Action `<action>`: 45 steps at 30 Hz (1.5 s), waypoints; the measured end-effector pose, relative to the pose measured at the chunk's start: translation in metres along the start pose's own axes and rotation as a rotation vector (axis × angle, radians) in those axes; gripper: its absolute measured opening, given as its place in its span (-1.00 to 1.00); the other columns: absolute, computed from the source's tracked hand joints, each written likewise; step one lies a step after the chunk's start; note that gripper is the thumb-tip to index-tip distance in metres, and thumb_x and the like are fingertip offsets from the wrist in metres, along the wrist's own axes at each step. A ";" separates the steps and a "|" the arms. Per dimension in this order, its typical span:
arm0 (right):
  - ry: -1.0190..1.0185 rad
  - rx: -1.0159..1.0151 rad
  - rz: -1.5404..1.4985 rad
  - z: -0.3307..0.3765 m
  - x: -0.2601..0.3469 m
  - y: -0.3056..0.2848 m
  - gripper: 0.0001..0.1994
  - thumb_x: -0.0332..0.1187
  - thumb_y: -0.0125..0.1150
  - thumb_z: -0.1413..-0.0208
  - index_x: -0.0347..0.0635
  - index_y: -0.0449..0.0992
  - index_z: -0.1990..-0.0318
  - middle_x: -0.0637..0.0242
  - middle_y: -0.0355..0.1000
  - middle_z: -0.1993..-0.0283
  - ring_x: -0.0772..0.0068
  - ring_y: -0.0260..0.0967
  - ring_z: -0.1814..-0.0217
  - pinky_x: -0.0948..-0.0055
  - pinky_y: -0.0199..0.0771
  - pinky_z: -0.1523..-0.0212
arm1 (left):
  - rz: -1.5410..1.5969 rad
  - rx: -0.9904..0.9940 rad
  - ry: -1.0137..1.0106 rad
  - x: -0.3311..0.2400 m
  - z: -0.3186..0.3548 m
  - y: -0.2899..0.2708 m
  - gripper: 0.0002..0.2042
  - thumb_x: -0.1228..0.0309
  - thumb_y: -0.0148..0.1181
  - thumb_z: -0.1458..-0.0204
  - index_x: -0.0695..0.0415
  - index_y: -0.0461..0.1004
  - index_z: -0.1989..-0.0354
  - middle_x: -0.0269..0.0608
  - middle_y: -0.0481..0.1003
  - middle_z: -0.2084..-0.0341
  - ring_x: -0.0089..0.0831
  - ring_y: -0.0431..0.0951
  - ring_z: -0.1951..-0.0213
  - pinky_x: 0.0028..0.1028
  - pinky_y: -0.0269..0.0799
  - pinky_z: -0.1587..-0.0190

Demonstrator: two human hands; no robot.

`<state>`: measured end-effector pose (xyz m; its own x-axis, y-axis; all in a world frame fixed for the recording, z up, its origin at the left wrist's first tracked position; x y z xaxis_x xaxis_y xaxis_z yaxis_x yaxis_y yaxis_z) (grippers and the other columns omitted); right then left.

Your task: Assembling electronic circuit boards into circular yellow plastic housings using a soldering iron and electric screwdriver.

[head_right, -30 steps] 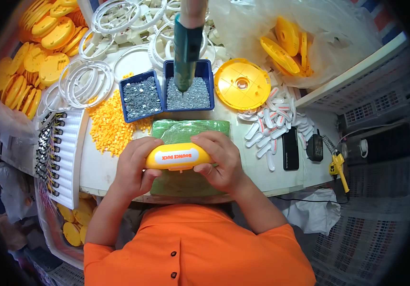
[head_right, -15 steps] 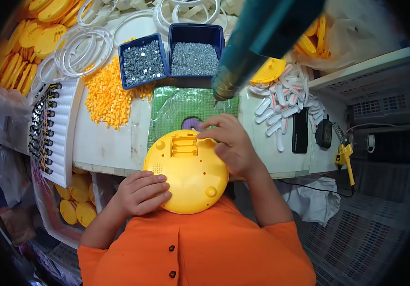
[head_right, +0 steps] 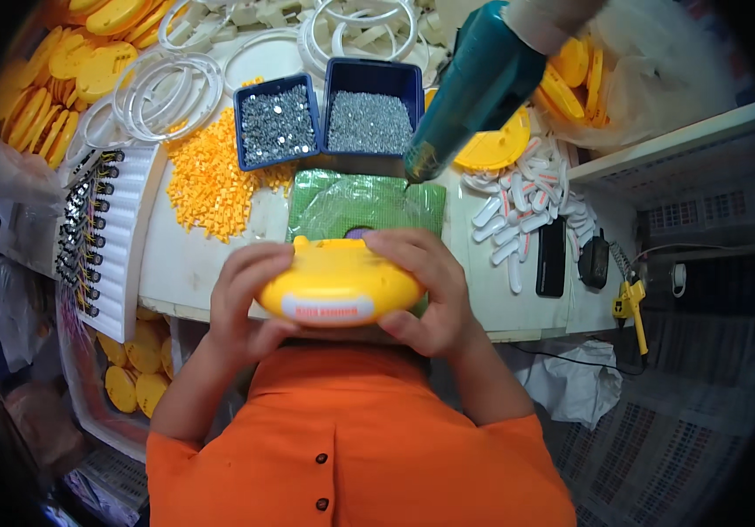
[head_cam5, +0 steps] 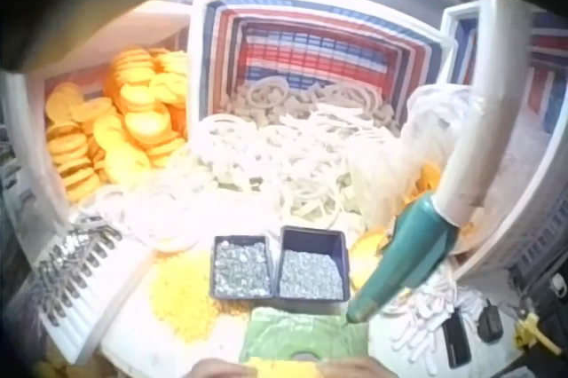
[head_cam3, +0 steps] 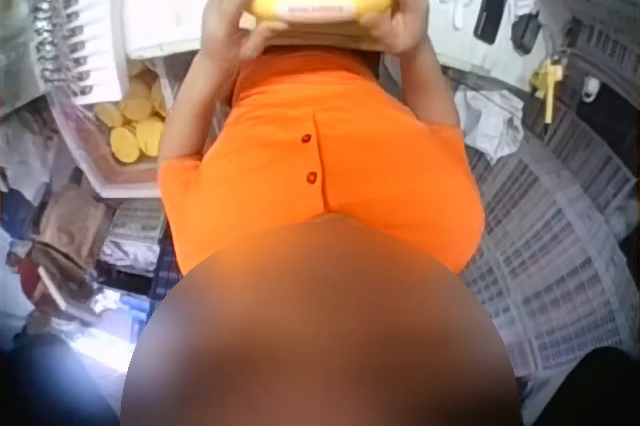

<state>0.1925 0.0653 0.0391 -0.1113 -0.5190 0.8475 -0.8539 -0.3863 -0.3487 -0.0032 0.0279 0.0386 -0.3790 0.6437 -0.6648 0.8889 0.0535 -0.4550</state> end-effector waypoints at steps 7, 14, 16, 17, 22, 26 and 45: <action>-0.375 -0.184 0.516 -0.015 0.023 0.006 -0.59 -0.11 0.12 -0.32 -0.20 0.51 -0.15 0.01 0.49 -0.05 -0.05 0.54 0.02 0.16 0.60 0.06 | -0.017 -0.031 -0.037 0.020 -0.016 -0.004 -0.45 0.07 0.19 -0.21 0.26 0.38 -0.21 0.13 0.43 -0.08 0.00 0.49 -0.07 -0.19 0.43 -0.11; 0.644 0.253 -0.217 -0.066 -0.089 0.028 -0.61 -0.20 0.03 -0.39 -0.34 0.50 -0.14 0.28 0.57 0.03 0.52 0.48 0.00 0.47 0.47 -0.03 | 0.142 0.378 -0.790 0.081 -0.037 -0.004 -0.59 0.22 0.02 -0.33 0.31 0.46 -0.16 -0.04 0.61 0.19 -0.37 0.61 0.16 -0.41 0.49 0.02; 0.717 0.306 -0.120 -0.066 -0.092 0.037 -0.60 -0.18 0.03 -0.39 -0.34 0.51 -0.13 0.30 0.57 0.03 0.54 0.49 0.03 0.49 0.47 -0.01 | 0.260 0.418 -0.909 0.108 -0.016 0.004 -0.56 0.15 -0.03 -0.37 0.31 0.48 -0.13 -0.13 0.60 0.16 -0.53 0.58 0.14 -0.46 0.49 0.04; 0.786 0.347 -0.013 -0.066 -0.098 0.040 -0.59 -0.15 0.02 -0.40 -0.34 0.52 -0.12 0.33 0.57 0.04 0.57 0.49 0.05 0.52 0.47 0.01 | 0.255 0.418 -0.909 0.116 -0.009 0.005 -0.55 0.13 -0.03 -0.35 0.30 0.50 -0.12 -0.10 0.62 0.17 -0.46 0.60 0.17 -0.43 0.50 0.06; 0.801 0.353 -0.138 -0.058 -0.116 0.053 -0.59 -0.14 0.04 -0.39 -0.32 0.52 -0.13 0.33 0.57 0.04 0.56 0.49 0.05 0.51 0.47 0.00 | 0.326 0.395 -0.971 0.123 0.008 0.007 -0.56 0.15 -0.04 -0.38 0.29 0.48 -0.14 -0.23 0.60 0.14 -0.56 0.56 0.13 -0.48 0.48 0.03; 0.454 0.153 0.038 -0.078 -0.049 0.036 -0.61 -0.22 0.13 -0.32 -0.30 0.50 -0.15 0.18 0.53 -0.03 0.46 0.48 -0.02 0.44 0.48 -0.03 | 0.402 0.253 -1.006 0.101 0.001 -0.017 -0.60 0.18 0.10 -0.30 0.27 0.50 -0.11 -0.14 0.60 0.13 -0.46 0.58 0.10 -0.44 0.48 0.02; -0.501 0.126 0.567 -0.028 0.045 0.049 -0.57 -0.17 0.16 -0.31 -0.22 0.42 -0.22 -0.11 0.46 -0.13 -0.09 0.47 -0.08 0.05 0.48 -0.08 | -0.348 -0.157 0.132 -0.020 0.017 -0.061 -0.46 0.05 0.32 -0.04 0.13 0.53 -0.13 -0.19 0.58 0.16 -0.24 0.60 0.19 -0.28 0.45 0.17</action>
<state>0.1311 0.0442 0.0713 -0.2461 -0.9356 0.2530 -0.6669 -0.0260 -0.7447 -0.0539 -0.0016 0.0692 -0.6369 0.6586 -0.4008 0.7458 0.3946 -0.5367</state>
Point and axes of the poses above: each hand's wrist, its own z-axis away from the middle knuckle, its own y-axis out of the palm, x = y × z, the point moved 9 cm from there along -z, towards the middle knuckle
